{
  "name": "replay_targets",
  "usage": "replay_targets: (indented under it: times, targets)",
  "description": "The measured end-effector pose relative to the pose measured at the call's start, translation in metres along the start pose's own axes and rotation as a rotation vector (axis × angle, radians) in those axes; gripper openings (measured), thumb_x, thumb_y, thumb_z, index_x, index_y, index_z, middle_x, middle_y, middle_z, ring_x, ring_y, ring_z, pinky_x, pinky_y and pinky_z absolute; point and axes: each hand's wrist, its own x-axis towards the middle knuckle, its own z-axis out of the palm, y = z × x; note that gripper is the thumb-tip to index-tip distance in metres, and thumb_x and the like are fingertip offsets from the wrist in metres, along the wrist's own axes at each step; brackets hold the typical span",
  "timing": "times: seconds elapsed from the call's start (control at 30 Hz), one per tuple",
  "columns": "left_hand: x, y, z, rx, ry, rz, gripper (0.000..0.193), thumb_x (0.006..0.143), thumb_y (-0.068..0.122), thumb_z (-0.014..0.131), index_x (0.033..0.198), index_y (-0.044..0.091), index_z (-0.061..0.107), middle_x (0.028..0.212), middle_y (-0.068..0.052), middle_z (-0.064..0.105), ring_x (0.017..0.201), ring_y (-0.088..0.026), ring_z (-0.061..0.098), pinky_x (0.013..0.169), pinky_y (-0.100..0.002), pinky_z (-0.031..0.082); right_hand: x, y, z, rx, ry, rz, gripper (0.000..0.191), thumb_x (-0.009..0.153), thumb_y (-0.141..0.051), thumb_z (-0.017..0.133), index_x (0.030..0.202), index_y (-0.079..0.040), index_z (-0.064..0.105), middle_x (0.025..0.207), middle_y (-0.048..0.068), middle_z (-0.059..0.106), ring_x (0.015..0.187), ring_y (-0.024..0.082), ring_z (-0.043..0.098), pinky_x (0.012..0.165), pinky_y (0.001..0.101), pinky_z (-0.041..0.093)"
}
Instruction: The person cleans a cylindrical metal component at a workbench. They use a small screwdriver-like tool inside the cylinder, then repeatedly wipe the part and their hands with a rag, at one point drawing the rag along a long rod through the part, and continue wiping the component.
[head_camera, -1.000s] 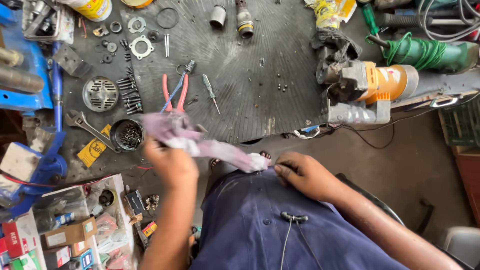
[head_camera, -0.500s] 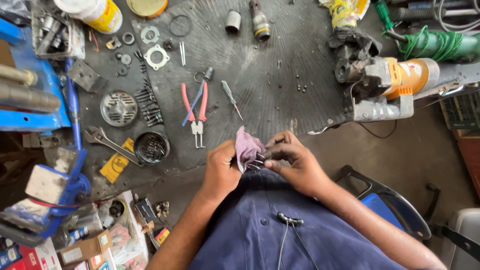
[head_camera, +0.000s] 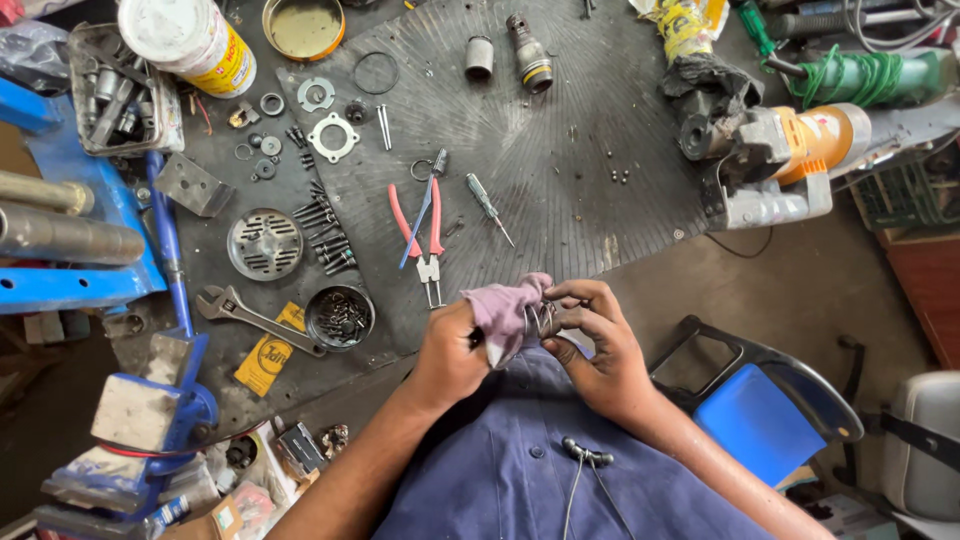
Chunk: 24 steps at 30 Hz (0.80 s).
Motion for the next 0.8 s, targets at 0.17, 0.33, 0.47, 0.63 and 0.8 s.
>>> replay_targets:
  times: [0.17, 0.33, 0.47, 0.63, 0.8]
  targets:
    - [0.009, 0.009, -0.005, 0.162, -0.12, 0.005, 0.018, 0.088, 0.001, 0.07, 0.105, 0.004, 0.069, 0.1, -0.016, 0.075, 0.091, -0.034, 0.076, 0.078, -0.037, 0.061, -0.001, -0.011, -0.005, -0.005, -0.11, -0.029, 0.022, 0.08, -0.005, 0.081, 0.098, -0.006, 0.069, 0.117, 0.011, 0.068, 0.112, 0.028, 0.068, 0.095, 0.0366, 0.053]
    - [0.021, 0.008, -0.002, 0.412, -0.346, -0.013, 0.016, 0.084, 0.007, 0.068, 0.1, 0.005, 0.068, 0.088, -0.016, 0.071, 0.074, -0.039, 0.07, 0.064, -0.046, 0.055, -0.002, -0.01, -0.015, -0.065, -0.189, -0.04, 0.016, 0.087, -0.006, 0.078, 0.097, -0.004, 0.065, 0.113, 0.013, 0.066, 0.114, 0.031, 0.066, 0.099, 0.0391, 0.052]
    - [0.033, 0.008, 0.003, 0.413, -0.415, 0.023, 0.02, 0.083, 0.007, 0.068, 0.103, 0.004, 0.068, 0.086, -0.017, 0.07, 0.069, -0.039, 0.068, 0.061, -0.047, 0.055, -0.001, -0.001, -0.032, 0.069, -0.215, -0.008, 0.01, 0.094, -0.003, 0.069, 0.098, -0.001, 0.059, 0.12, 0.016, 0.064, 0.118, 0.031, 0.065, 0.098, 0.0383, 0.051]
    - [0.04, 0.01, 0.008, 0.321, -0.488, -0.07, 0.012, 0.08, 0.007, 0.068, 0.089, 0.005, 0.062, 0.08, -0.015, 0.069, 0.071, -0.038, 0.069, 0.063, -0.047, 0.054, 0.01, 0.015, -0.064, 0.178, -0.358, 0.084, 0.009, 0.096, -0.003, 0.067, 0.097, -0.002, 0.058, 0.117, 0.014, 0.068, 0.107, 0.027, 0.068, 0.093, 0.0372, 0.053]
    - [0.051, 0.011, 0.029, 0.311, -0.51, -0.122, 0.013, 0.076, 0.006, 0.069, 0.087, 0.006, 0.062, 0.08, -0.013, 0.07, 0.071, -0.038, 0.069, 0.062, -0.045, 0.053, 0.031, 0.03, -0.096, 0.208, -0.473, -0.028, 0.012, 0.095, 0.0, 0.069, 0.097, -0.002, 0.057, 0.12, 0.015, 0.07, 0.113, 0.029, 0.069, 0.104, 0.0408, 0.052]
